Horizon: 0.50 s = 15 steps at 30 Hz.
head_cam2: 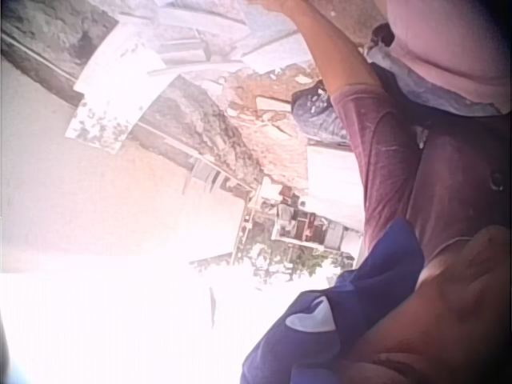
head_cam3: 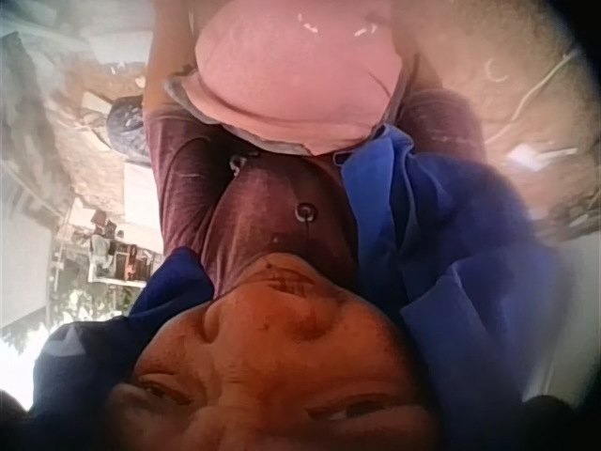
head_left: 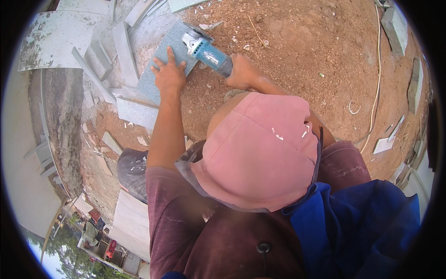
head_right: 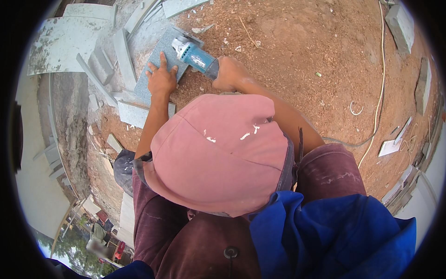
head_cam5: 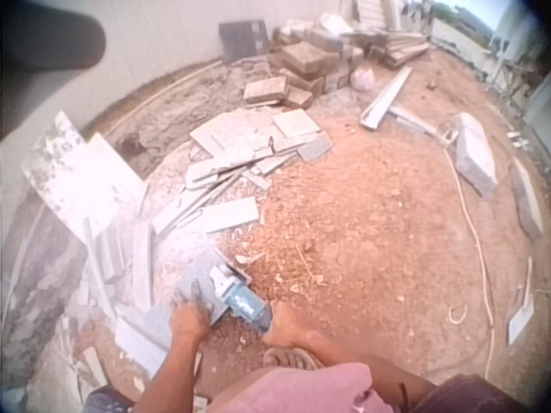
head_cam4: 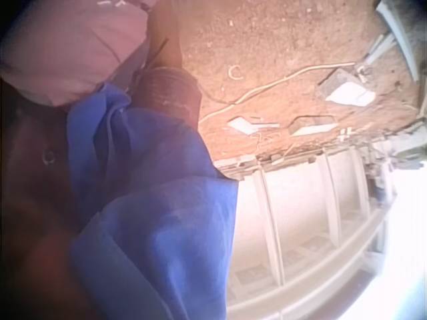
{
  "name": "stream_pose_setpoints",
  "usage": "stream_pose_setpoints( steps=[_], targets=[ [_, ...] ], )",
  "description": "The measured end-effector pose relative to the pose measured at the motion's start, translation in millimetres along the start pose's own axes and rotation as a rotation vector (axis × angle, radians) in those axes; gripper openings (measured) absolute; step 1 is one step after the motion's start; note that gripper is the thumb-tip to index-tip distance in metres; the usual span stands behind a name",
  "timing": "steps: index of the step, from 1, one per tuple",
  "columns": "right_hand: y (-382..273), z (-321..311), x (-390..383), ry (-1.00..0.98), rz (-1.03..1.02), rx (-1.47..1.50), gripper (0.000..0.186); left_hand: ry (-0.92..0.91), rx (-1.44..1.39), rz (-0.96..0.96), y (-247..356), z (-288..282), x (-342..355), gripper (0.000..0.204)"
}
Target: The person uses an angle grinder to cut a rectangular tile on the ground. They position the tile, guide the grinder along a straight line, and complete the cut, then set the tool aside.
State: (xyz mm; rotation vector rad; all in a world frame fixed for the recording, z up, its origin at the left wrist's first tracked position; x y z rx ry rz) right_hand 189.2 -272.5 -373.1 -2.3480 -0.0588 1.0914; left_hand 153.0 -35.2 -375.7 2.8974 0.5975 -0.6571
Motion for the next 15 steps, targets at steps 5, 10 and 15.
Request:
stream_pose_setpoints(
  steps=[5,10,15],
  targets=[
    [4.8,2.3,-3.0,0.017,-0.001,0.017,0.053,0.000,-0.002,-0.002,-0.6,0.3,0.4,0.080],
    [4.5,3.5,-1.1,0.032,-0.013,0.006,0.053,0.030,0.029,0.004,-4.0,5.8,2.3,0.080],
    [0.0,1.6,0.8,-0.007,0.011,0.004,0.052,0.017,0.004,0.003,-1.5,3.2,0.3,0.080]
  ],
)
Point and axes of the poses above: each hand's wrist, its own x-axis towards the middle knuckle, its own z-axis out of the palm, y = z × x, the point moved 2 cm from there along x, towards the middle knuckle, and after that the axes turned 11 degrees about z, right-handed, at the moved point
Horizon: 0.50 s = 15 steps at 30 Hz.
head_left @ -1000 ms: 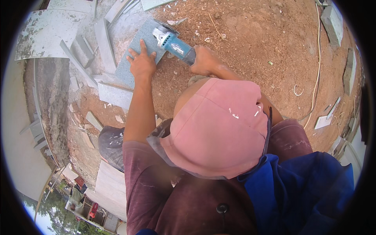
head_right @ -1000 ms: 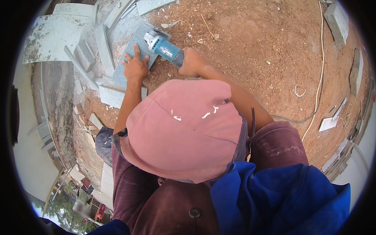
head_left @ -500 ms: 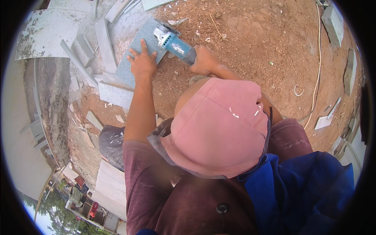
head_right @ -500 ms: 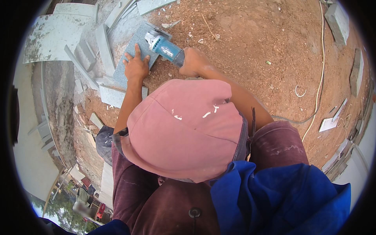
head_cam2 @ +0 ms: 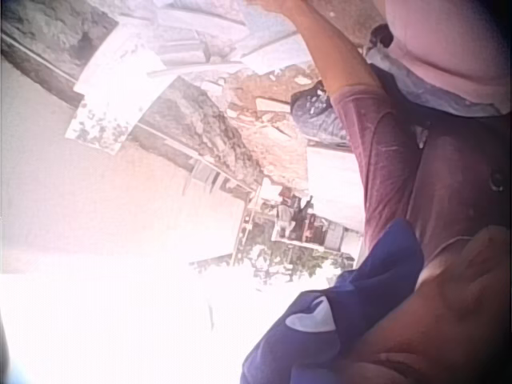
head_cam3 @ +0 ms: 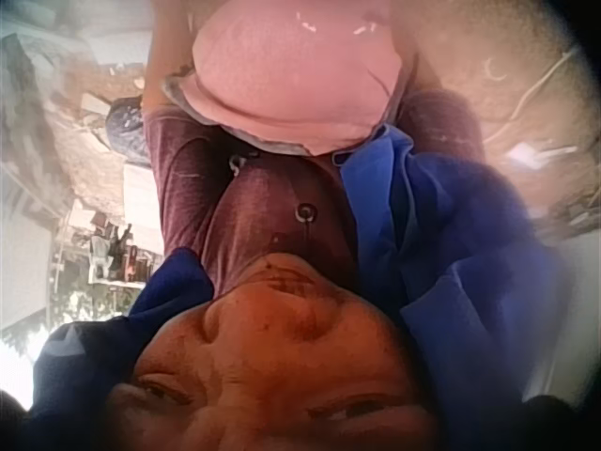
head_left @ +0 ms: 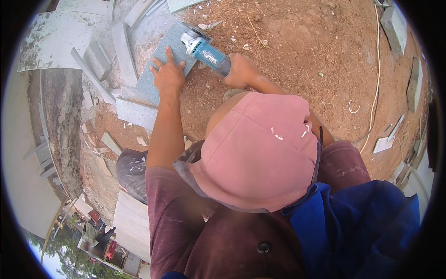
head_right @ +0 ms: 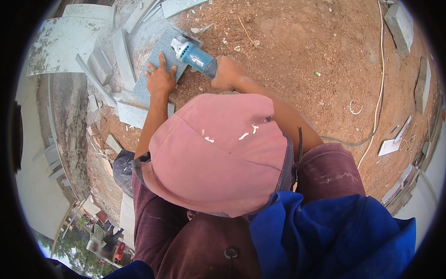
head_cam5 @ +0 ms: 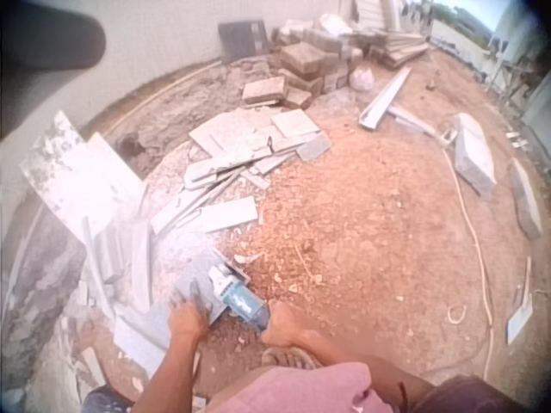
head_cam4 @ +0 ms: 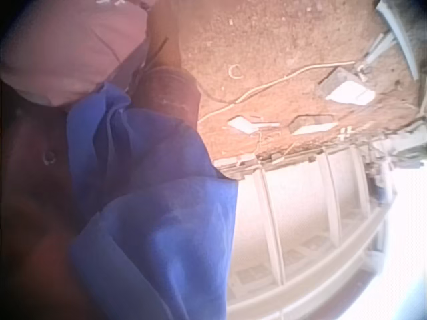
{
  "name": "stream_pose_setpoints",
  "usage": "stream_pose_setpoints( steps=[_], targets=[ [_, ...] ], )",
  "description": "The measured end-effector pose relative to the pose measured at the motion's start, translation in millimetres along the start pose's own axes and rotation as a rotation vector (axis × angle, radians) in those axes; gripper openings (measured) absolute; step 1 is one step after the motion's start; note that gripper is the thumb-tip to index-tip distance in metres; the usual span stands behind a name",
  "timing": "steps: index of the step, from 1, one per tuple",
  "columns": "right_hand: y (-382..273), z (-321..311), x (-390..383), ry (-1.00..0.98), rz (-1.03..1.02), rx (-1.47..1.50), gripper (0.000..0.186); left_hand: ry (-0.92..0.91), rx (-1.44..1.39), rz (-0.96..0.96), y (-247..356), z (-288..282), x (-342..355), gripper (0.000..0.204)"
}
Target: The person uses an angle grinder to cut a rectangular tile on the ground. They position the tile, guide the grinder along a straight line, and complete the cut, then set the tool aside.
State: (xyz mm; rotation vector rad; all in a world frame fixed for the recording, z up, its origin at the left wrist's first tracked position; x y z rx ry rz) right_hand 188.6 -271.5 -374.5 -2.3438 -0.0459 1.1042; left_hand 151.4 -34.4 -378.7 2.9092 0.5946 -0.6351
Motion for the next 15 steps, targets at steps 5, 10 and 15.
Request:
stream_pose_setpoints(
  steps=[5,10,15],
  targets=[
    [1.0,0.6,-2.3,-0.003,0.008,0.017,0.051,-0.009,-0.010,0.003,-0.2,-1.3,-0.2,0.079],
    [2.1,0.7,-7.4,0.013,0.006,0.024,0.050,-0.007,-0.007,0.003,-1.1,-0.8,0.1,0.079],
    [2.2,1.6,-6.9,0.031,-0.001,0.024,0.050,-0.008,-0.011,-0.002,0.0,-1.0,-0.4,0.079]
  ],
)
Point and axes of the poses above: each hand's wrist, its own x-axis towards the middle knuckle, its own z-axis out of the palm, y = z × x, the point moved 2 cm from there along x, towards the middle knuckle, and after that the axes turned 11 degrees about z, right-handed, at the moved point
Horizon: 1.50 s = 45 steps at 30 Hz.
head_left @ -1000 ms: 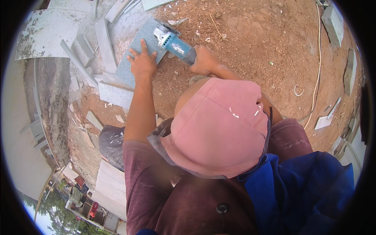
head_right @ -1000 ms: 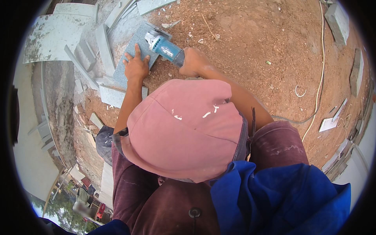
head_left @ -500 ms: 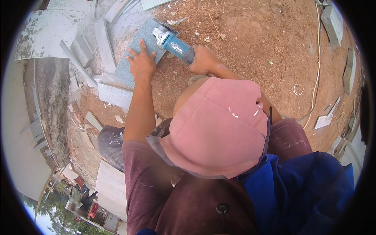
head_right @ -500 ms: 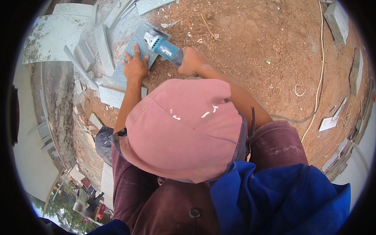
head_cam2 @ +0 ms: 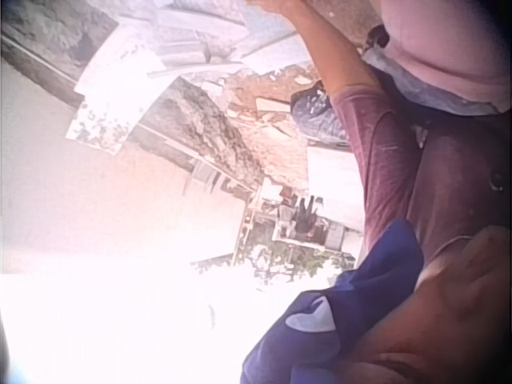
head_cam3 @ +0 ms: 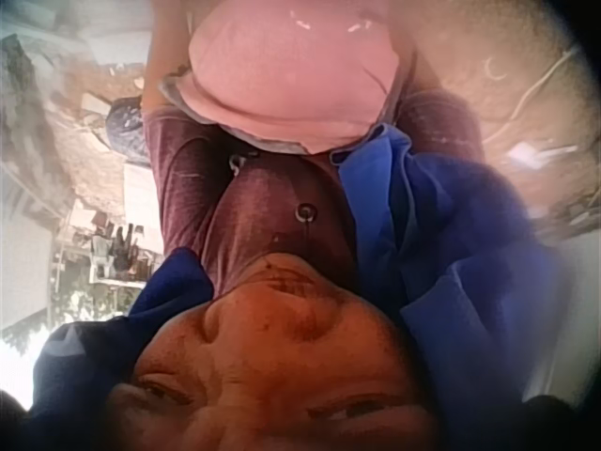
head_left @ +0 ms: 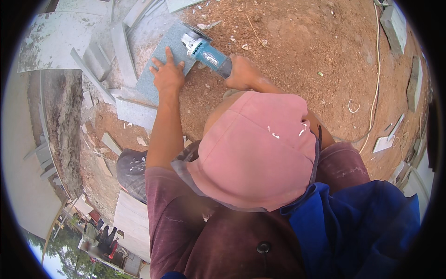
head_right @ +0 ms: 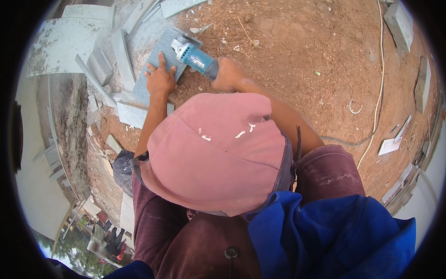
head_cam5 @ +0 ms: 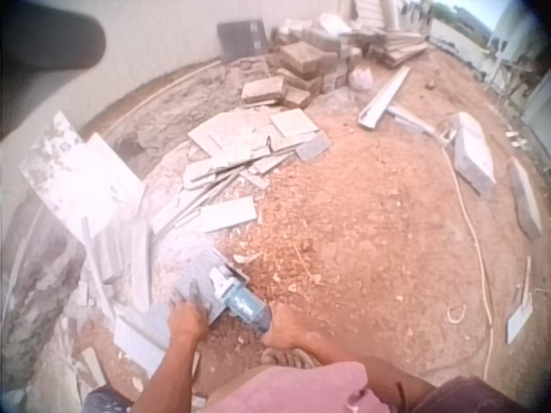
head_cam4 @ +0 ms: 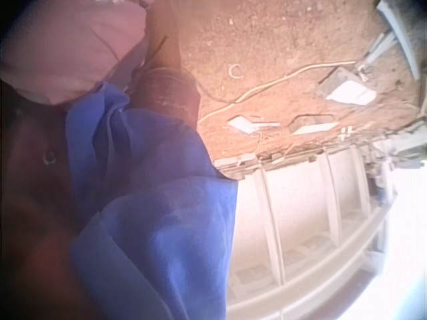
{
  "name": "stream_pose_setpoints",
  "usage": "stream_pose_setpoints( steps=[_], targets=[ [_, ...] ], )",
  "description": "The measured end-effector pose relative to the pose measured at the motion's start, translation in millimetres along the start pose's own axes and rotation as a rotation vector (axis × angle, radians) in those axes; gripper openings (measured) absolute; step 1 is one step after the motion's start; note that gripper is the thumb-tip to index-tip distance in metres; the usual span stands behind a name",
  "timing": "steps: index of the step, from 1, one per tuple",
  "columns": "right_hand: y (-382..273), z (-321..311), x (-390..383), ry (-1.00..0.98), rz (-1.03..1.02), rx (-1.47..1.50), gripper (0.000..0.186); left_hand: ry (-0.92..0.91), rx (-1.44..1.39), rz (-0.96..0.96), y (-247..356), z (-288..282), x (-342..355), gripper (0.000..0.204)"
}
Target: The person uses an angle grinder to cut a rectangular tile on the ground. They position the tile, guide the grinder along a straight line, and complete the cut, then set the tool aside.
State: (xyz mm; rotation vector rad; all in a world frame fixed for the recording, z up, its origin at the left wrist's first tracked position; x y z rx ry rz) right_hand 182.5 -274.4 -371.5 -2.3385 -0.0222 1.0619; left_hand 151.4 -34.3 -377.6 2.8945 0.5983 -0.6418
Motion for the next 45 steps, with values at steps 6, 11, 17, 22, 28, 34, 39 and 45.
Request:
stream_pose_setpoints(
  steps=[6,11,17,22,28,34,39,45],
  targets=[
    [1.1,1.5,3.1,-0.013,-0.002,0.009,0.051,-0.008,0.006,0.002,0.5,-1.7,-0.9,0.079],
    [-0.8,0.4,-1.1,-0.034,0.028,0.020,0.053,-0.007,0.003,0.002,-0.8,-1.4,-0.5,0.079],
    [0.0,2.2,-0.6,-0.031,0.031,0.024,0.055,-0.006,0.002,0.004,-0.4,-1.6,0.2,0.079],
    [1.2,2.4,-3.8,-0.025,0.030,0.008,0.056,-0.013,0.003,0.007,-2.4,-0.4,2.1,0.079],
    [2.3,4.5,-1.9,-0.014,0.016,0.008,0.060,-0.006,-0.008,0.009,-1.8,0.1,1.3,0.079],
    [2.3,3.3,-6.1,-0.015,0.020,0.012,0.060,-0.020,-0.006,-0.001,-1.3,-2.4,0.0,0.079],
    [3.4,5.2,-4.1,-0.013,0.025,0.018,0.060,-0.018,-0.004,-0.001,0.1,-2.3,-0.1,0.079],
    [2.7,4.9,-6.5,-0.026,0.039,0.023,0.059,-0.012,-0.007,0.007,-2.0,0.4,2.0,0.079]
  ],
)
Point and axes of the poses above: each hand's wrist, its own x-axis towards the middle knuckle, its own z-axis out of the palm, y = z × x, the point moved 2 cm from there along x, towards the middle knuckle, and after that the axes turned 11 degrees about z, right-handed, at the moved point
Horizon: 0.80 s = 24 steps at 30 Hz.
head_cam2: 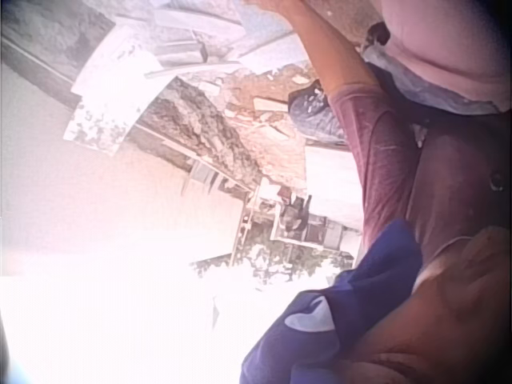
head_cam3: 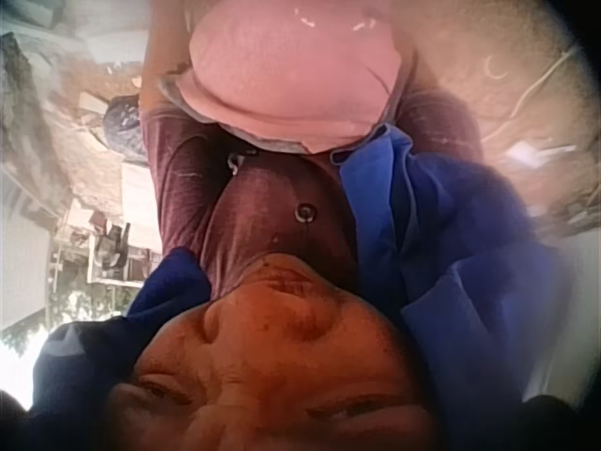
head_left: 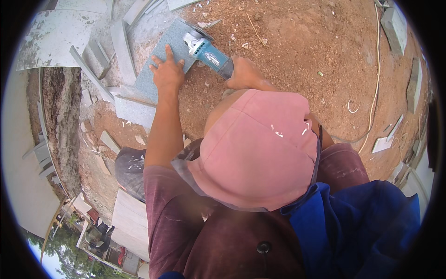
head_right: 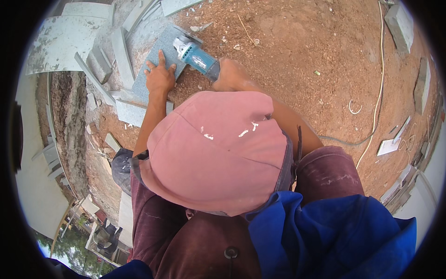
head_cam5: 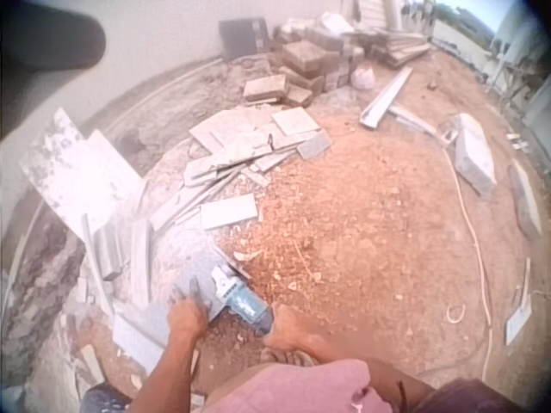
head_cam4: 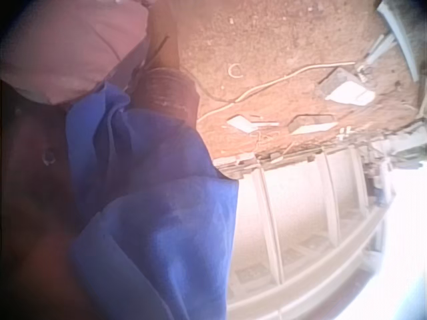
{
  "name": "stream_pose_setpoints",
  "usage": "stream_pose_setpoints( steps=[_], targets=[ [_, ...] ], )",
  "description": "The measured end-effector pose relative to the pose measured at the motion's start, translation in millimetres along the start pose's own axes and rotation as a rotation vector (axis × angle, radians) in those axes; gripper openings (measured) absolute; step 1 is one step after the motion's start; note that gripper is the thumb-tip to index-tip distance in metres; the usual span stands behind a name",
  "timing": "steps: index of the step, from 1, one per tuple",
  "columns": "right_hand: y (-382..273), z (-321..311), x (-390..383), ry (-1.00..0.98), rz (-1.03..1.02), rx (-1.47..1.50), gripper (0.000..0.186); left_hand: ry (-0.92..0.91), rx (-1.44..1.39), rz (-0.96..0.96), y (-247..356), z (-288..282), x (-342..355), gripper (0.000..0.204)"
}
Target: The person uses an angle grinder to cut a rectangular tile on the ground. They position the tile, guide the grinder along a straight line, and complete the cut, then set the tool aside.
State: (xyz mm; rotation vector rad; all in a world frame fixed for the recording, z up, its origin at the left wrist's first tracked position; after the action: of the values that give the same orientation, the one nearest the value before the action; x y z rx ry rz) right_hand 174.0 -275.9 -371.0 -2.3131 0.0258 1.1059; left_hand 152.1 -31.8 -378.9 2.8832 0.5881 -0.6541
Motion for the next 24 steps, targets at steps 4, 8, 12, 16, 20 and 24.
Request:
stream_pose_setpoints(
  steps=[4,8,12,16,20,24],
  targets=[
    [-0.5,2.1,1.5,0.018,-0.003,-0.002,0.057,0.011,-0.005,0.006,-0.4,1.0,-1.0,0.079],
    [1.4,5.1,2.5,0.013,-0.020,0.029,0.057,0.006,-0.007,0.002,-1.4,0.4,-0.2,0.079],
    [5.2,8.3,5.0,0.023,-0.005,0.011,0.056,0.008,-0.011,0.011,-1.0,0.9,-0.3,0.079],
    [3.5,7.5,0.6,0.025,0.004,-0.004,0.055,0.004,-0.008,0.013,-1.6,-0.8,-1.1,0.079],
    [7.6,10.3,1.1,0.037,-0.006,0.012,0.055,0.005,0.006,0.020,-0.4,-2.1,-1.3,0.079],
    [10.7,12.2,0.5,0.024,0.014,0.062,0.055,0.004,0.009,0.021,-1.0,-1.3,-1.3,0.079]
  ],
)
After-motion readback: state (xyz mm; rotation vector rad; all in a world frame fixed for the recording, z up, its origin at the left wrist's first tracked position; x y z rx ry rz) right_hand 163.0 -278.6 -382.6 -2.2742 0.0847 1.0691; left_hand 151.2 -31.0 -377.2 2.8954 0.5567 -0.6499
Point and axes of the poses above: each hand's wrist, its own x-axis towards the middle knuckle, its own z-axis out of the palm, y = z × x, the point moved 2 cm from there along x, towards the middle knuckle, and after that the axes turned 11 degrees about z, right-handed, at the moved point
